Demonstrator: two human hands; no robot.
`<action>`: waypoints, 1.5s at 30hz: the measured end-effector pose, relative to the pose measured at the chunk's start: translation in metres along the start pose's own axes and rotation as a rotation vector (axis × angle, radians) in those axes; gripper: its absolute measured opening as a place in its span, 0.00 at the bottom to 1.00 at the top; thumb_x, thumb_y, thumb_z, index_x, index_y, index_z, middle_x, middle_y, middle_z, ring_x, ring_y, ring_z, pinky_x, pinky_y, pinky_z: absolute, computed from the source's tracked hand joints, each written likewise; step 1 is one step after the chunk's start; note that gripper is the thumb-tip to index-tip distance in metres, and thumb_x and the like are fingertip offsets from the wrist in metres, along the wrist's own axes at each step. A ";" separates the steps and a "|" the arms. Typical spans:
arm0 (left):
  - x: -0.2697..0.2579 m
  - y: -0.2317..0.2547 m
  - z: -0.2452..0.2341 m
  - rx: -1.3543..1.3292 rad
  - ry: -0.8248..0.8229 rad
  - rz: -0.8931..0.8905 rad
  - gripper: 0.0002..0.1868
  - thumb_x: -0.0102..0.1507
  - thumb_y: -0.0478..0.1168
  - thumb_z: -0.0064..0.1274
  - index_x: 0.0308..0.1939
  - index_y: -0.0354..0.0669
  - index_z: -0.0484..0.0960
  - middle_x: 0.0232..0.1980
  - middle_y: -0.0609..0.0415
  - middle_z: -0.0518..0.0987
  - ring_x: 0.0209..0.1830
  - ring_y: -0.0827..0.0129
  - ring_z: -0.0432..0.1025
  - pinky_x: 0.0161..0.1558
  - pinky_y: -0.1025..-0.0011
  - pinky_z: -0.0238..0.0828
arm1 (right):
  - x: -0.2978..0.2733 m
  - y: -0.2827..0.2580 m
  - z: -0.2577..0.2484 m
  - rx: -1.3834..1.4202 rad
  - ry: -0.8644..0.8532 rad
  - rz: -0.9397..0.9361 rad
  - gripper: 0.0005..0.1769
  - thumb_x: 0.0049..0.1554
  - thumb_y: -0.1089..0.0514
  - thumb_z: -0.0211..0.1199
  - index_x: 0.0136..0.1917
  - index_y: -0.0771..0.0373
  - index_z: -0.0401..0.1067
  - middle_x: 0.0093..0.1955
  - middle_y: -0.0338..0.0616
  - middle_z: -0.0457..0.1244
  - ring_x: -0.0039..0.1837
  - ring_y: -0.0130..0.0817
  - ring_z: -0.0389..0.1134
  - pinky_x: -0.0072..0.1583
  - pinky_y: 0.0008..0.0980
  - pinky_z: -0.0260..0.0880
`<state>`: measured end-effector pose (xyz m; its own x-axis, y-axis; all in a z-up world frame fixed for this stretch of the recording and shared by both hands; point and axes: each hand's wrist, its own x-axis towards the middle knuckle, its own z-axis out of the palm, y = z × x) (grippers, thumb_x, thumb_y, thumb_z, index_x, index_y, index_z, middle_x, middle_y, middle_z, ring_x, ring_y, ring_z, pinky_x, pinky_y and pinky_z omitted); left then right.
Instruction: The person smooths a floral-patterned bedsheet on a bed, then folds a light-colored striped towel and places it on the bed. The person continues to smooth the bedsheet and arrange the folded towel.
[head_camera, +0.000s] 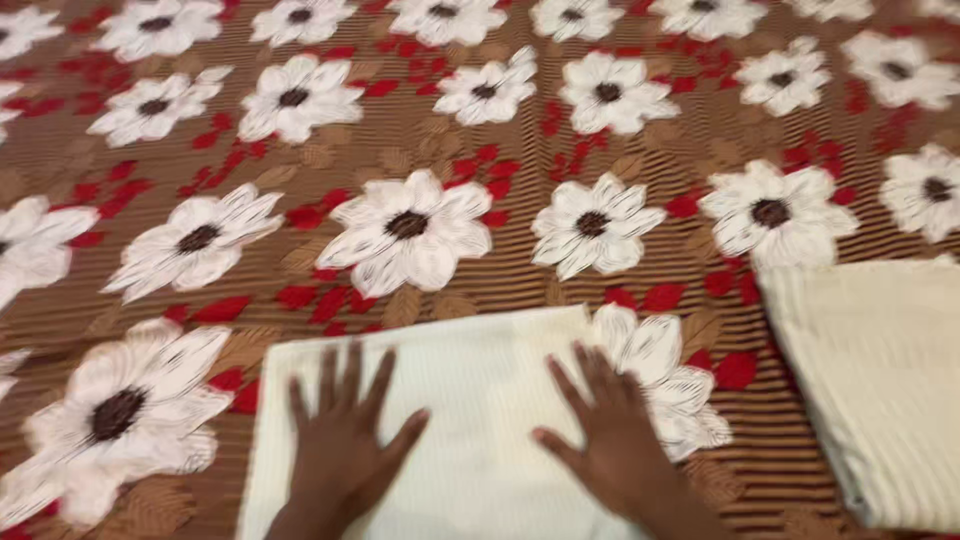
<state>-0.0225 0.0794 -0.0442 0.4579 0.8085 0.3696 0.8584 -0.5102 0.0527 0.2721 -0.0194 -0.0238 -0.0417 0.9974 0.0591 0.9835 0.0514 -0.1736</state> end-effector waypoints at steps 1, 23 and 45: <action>0.004 0.003 0.002 0.013 -0.073 -0.018 0.47 0.61 0.75 0.35 0.78 0.58 0.51 0.80 0.42 0.45 0.80 0.46 0.36 0.71 0.32 0.24 | -0.002 0.006 0.003 0.045 -0.005 -0.001 0.50 0.59 0.25 0.48 0.85 0.50 0.41 0.86 0.56 0.33 0.85 0.56 0.30 0.75 0.63 0.30; 0.144 0.433 0.062 -0.272 -0.206 -0.018 0.46 0.66 0.73 0.34 0.79 0.50 0.54 0.82 0.41 0.51 0.84 0.49 0.38 0.77 0.44 0.27 | -0.112 0.369 -0.074 -0.063 0.164 0.229 0.49 0.62 0.26 0.44 0.84 0.56 0.43 0.85 0.57 0.38 0.86 0.51 0.35 0.76 0.68 0.28; 0.233 0.515 0.083 -0.215 -0.711 0.049 0.42 0.69 0.74 0.30 0.76 0.52 0.65 0.67 0.42 0.79 0.71 0.49 0.69 0.76 0.40 0.51 | -0.131 0.533 -0.093 -0.025 -0.205 0.681 0.61 0.46 0.10 0.42 0.84 0.35 0.33 0.87 0.48 0.24 0.86 0.50 0.20 0.75 0.73 0.26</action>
<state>0.5455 0.0298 -0.0080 0.5965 0.7405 -0.3097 0.8022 -0.5379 0.2591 0.8181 -0.1271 -0.0327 0.5538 0.7969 -0.2413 0.8062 -0.5856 -0.0836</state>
